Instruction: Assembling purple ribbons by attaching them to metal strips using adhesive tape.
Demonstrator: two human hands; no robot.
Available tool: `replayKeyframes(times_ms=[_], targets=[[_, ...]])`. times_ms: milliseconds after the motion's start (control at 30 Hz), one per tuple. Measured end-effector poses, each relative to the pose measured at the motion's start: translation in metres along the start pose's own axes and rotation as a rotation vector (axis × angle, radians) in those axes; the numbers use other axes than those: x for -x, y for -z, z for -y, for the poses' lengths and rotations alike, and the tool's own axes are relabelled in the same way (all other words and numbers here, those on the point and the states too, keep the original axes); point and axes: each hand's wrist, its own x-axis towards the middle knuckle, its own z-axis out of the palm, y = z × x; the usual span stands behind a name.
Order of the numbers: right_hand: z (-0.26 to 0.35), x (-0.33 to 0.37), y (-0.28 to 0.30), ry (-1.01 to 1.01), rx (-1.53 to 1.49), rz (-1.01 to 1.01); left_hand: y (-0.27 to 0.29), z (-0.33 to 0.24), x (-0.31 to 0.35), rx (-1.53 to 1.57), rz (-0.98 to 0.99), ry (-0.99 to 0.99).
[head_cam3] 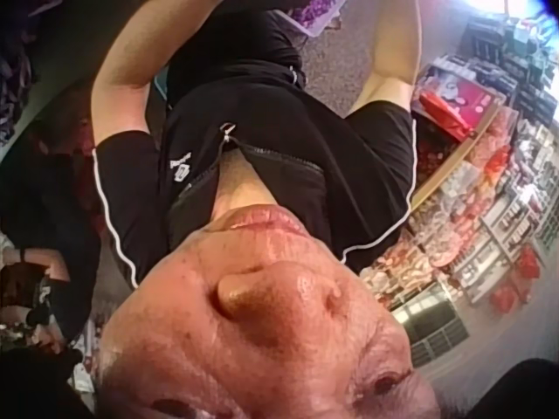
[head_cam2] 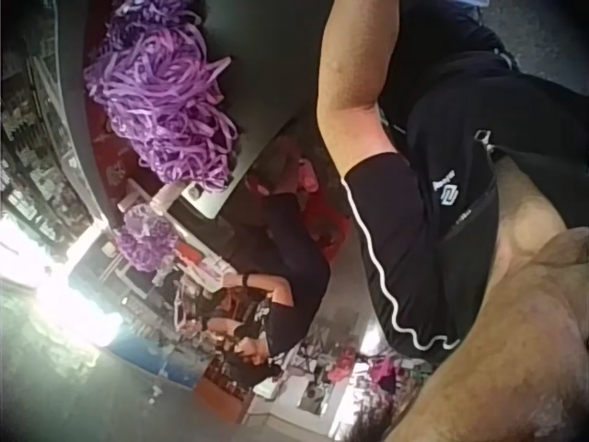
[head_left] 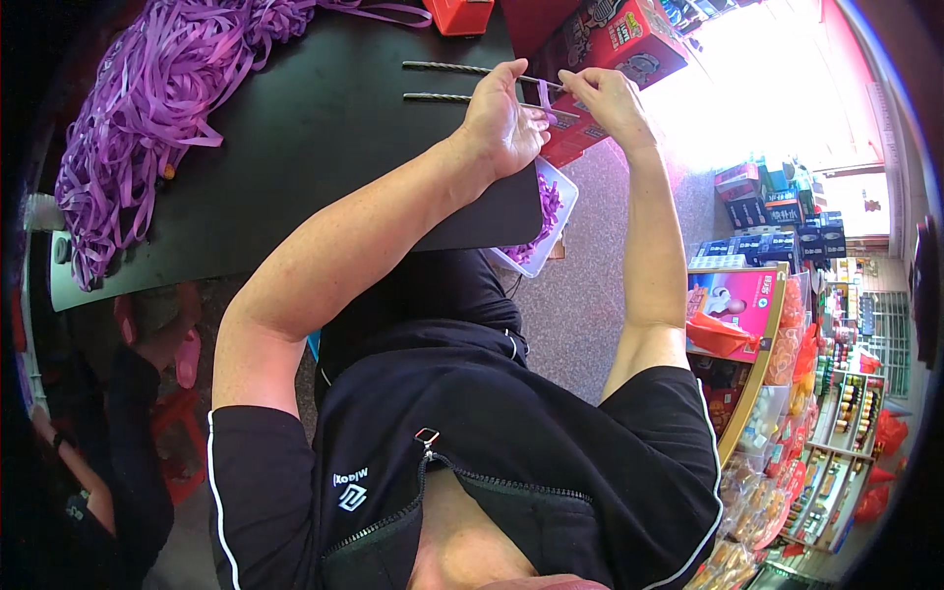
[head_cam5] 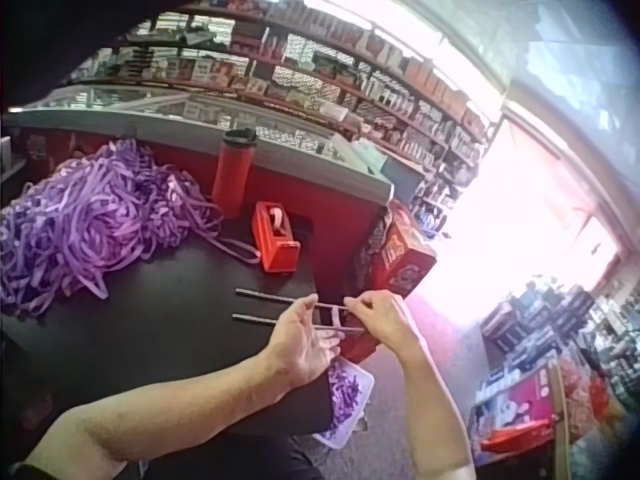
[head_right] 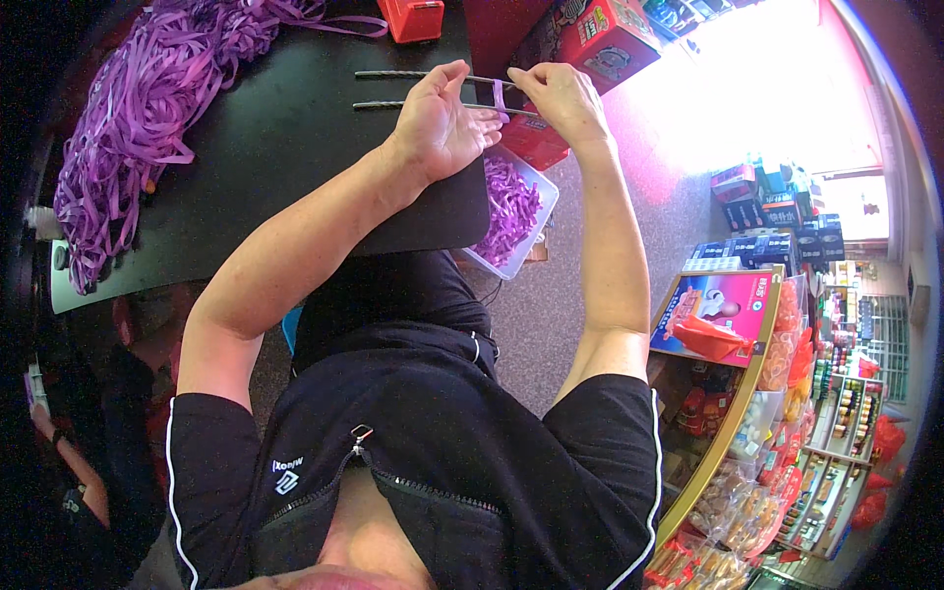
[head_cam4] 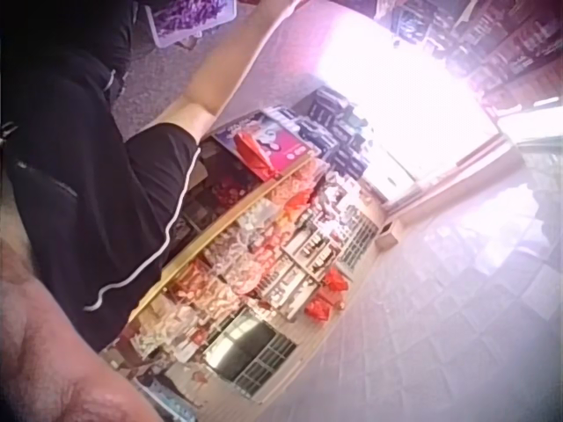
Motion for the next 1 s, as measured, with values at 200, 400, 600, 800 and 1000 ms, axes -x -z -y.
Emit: replayKeyframes(times_ms=[200,400,600,800,1000], targets=[[-0.014,-0.001,-0.001,0.09,-0.007,0.03,-0.007,0.002,0.006,-0.001,0.032,-0.005],[-0.027,-0.006,-0.007,0.096,-0.069,0.047,-0.004,0.001,0.004,-0.01,0.03,0.0],[-0.029,-0.006,-0.01,0.041,-0.126,0.079,-0.003,0.001,0.004,-0.023,0.06,-0.011],[-0.032,-0.008,-0.01,0.059,-0.17,0.116,-0.002,0.001,0.002,-0.009,0.043,0.005],[-0.025,-0.005,-0.008,0.073,-0.227,0.02,-0.006,0.002,0.004,-0.009,-0.008,0.0]])
